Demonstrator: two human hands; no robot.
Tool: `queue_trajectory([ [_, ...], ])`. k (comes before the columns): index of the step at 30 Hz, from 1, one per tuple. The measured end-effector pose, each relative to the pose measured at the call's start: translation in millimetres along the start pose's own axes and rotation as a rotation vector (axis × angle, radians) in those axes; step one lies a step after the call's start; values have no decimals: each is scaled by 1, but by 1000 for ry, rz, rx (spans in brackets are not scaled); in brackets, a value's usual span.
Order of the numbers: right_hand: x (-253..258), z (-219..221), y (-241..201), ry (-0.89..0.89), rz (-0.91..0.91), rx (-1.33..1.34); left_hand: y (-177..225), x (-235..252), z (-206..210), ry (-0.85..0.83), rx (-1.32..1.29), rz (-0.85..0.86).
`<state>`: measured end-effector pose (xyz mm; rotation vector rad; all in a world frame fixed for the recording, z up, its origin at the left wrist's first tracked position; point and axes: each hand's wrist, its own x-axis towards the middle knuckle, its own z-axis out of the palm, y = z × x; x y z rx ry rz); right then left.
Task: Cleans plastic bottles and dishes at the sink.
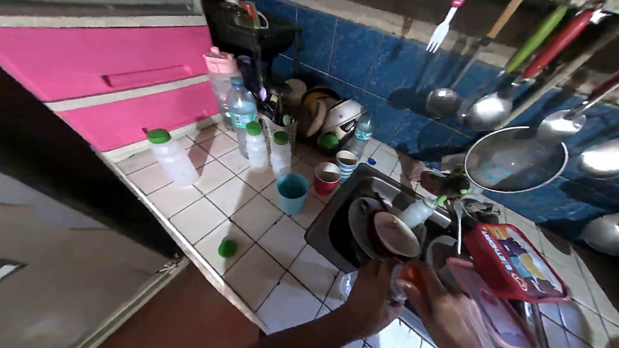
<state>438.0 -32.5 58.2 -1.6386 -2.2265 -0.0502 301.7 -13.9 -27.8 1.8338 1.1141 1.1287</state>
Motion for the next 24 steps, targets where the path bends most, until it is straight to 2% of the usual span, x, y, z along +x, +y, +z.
queue_trajectory([
  [2,4,-5,3,-88,-27,214,2,3,-28,-120,-139,-68],
  [3,8,-4,6,-109,-68,309,0,2,-40,-81,-205,-55],
  [5,19,-1,8,-114,-144,454,1,-3,-71,97,-296,5],
  [8,43,-1,5,-133,-152,554,0,-10,-137,294,-381,46],
  [11,78,6,-9,-122,-164,577,-12,-11,-205,552,-244,32],
  [14,121,31,-36,-58,-279,596,-48,-6,-264,755,-101,-19],
  [18,194,56,-99,-126,-316,613,-114,1,-322,940,76,-114],
  [21,264,80,-141,-125,-332,458,-156,7,-345,999,154,-159],
  [24,321,107,-168,-204,-310,273,-184,12,-355,1034,179,-177],
])
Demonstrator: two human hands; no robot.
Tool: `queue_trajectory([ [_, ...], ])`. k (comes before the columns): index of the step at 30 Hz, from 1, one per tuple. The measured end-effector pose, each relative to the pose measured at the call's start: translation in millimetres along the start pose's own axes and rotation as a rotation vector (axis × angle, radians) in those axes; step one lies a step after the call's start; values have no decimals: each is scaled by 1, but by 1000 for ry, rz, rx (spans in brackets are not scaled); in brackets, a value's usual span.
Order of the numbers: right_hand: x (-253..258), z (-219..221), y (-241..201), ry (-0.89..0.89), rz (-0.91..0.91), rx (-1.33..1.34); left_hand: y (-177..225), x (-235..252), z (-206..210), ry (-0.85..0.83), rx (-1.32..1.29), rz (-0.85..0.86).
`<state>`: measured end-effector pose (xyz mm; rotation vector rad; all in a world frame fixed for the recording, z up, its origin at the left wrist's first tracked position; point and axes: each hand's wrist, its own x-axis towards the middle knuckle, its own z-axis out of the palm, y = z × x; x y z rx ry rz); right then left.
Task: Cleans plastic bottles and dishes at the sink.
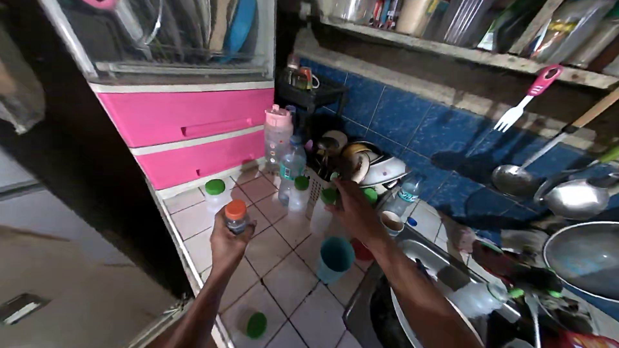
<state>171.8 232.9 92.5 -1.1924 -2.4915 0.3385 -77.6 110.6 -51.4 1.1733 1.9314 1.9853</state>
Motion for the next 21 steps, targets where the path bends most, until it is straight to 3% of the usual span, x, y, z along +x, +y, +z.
queue_trajectory([
  [4,41,17,0,-281,109,-122,-10,6,-1,0,27,8],
  [7,44,20,-6,-310,177,-98,-10,1,-10,-13,58,13],
  [9,37,12,-14,-250,220,-96,3,-15,-19,48,121,144],
  [12,7,-17,-33,-48,236,-105,35,-46,-16,117,262,498],
  [16,-54,-40,-48,533,-60,-129,104,-75,21,-101,276,733],
  [21,-139,-66,-31,522,-109,-56,163,-118,47,-298,387,806],
])
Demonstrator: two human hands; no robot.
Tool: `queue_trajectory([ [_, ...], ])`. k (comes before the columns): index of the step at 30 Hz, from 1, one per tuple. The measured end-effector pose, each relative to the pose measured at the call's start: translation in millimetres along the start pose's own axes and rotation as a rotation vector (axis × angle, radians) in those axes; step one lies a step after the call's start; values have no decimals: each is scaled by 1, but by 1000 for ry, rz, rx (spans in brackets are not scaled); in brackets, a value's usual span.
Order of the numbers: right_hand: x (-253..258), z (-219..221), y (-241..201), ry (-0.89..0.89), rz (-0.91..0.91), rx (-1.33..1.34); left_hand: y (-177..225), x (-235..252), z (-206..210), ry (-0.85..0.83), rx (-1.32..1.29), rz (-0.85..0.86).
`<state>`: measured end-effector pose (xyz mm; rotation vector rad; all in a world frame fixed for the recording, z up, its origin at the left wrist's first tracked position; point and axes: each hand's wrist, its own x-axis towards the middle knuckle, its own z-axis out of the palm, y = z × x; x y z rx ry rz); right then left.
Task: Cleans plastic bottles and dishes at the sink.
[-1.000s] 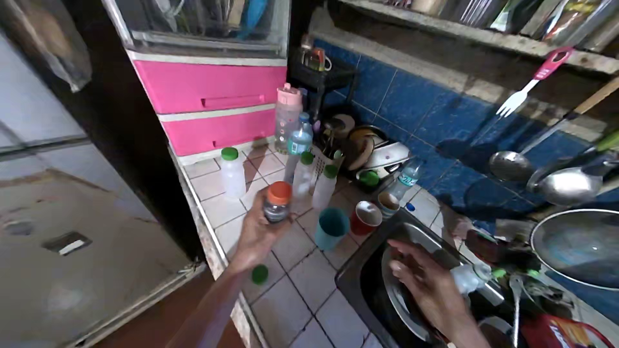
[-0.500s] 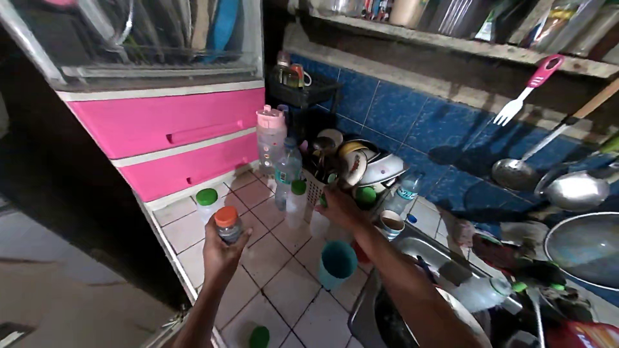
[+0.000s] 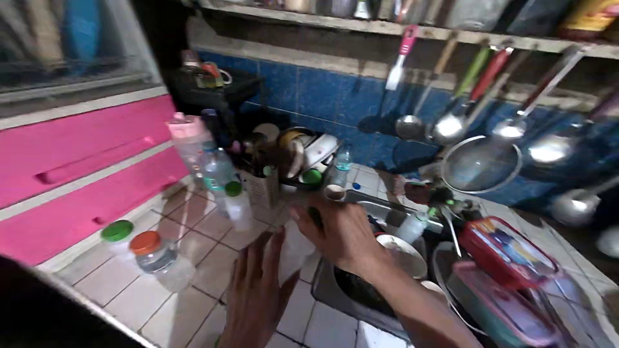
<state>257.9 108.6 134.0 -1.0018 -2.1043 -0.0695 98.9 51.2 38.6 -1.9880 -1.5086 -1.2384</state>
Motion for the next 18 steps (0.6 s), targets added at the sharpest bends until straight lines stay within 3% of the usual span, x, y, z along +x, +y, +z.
queue_trajectory([
  [3,-50,-26,35,-105,219,103,42,-18,0,-384,-427,-112],
  [5,-86,-45,65,-65,530,352,61,-31,9,-701,-954,-377],
  [7,-126,-56,94,126,815,582,88,-38,23,-890,-1283,-724],
  [9,-174,-65,106,156,1041,719,119,-45,42,-961,-1379,-887],
  [12,-235,-68,93,110,1245,779,165,-58,81,-975,-1440,-1002],
  [18,-283,-106,92,-44,1447,750,227,-64,115,-1080,-1505,-937],
])
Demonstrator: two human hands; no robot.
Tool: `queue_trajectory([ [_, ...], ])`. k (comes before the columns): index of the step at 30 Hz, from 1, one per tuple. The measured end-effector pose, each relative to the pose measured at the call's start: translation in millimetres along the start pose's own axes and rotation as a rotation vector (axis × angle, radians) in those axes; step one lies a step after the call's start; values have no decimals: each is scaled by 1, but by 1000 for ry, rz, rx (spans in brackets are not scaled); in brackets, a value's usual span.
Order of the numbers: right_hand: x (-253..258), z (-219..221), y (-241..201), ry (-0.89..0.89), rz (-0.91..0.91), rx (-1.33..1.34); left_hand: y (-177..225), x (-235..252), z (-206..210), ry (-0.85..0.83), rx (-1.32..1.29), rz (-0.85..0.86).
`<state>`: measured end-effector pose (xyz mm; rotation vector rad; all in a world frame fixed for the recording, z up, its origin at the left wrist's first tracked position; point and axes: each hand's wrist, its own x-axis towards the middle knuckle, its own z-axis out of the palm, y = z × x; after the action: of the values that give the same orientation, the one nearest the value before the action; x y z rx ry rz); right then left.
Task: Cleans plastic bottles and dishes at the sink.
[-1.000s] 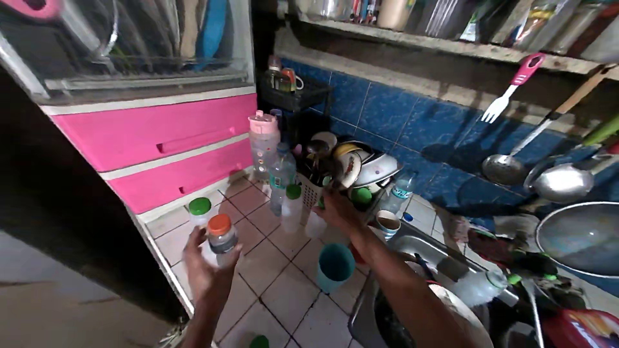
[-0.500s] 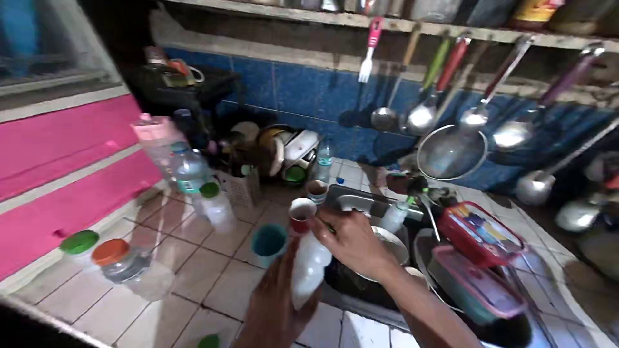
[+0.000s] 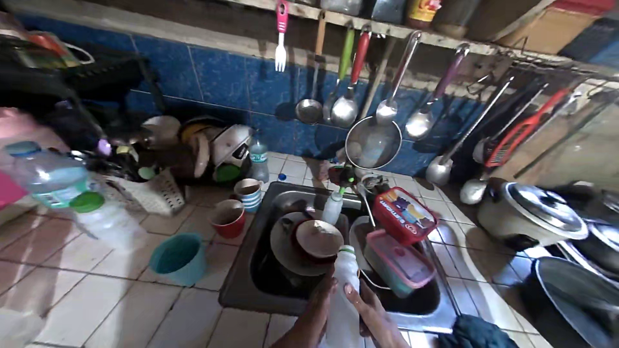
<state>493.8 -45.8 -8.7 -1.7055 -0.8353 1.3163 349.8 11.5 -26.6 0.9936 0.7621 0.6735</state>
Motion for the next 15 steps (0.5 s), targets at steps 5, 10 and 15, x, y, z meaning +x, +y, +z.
queue_trajectory([
  [5,17,-33,16,-135,-83,649,22,54,1,-176,285,22],
  [10,34,-34,10,-340,-238,1054,33,170,-29,174,611,297],
  [15,57,-38,29,-375,-413,1105,25,254,-38,308,635,457],
])
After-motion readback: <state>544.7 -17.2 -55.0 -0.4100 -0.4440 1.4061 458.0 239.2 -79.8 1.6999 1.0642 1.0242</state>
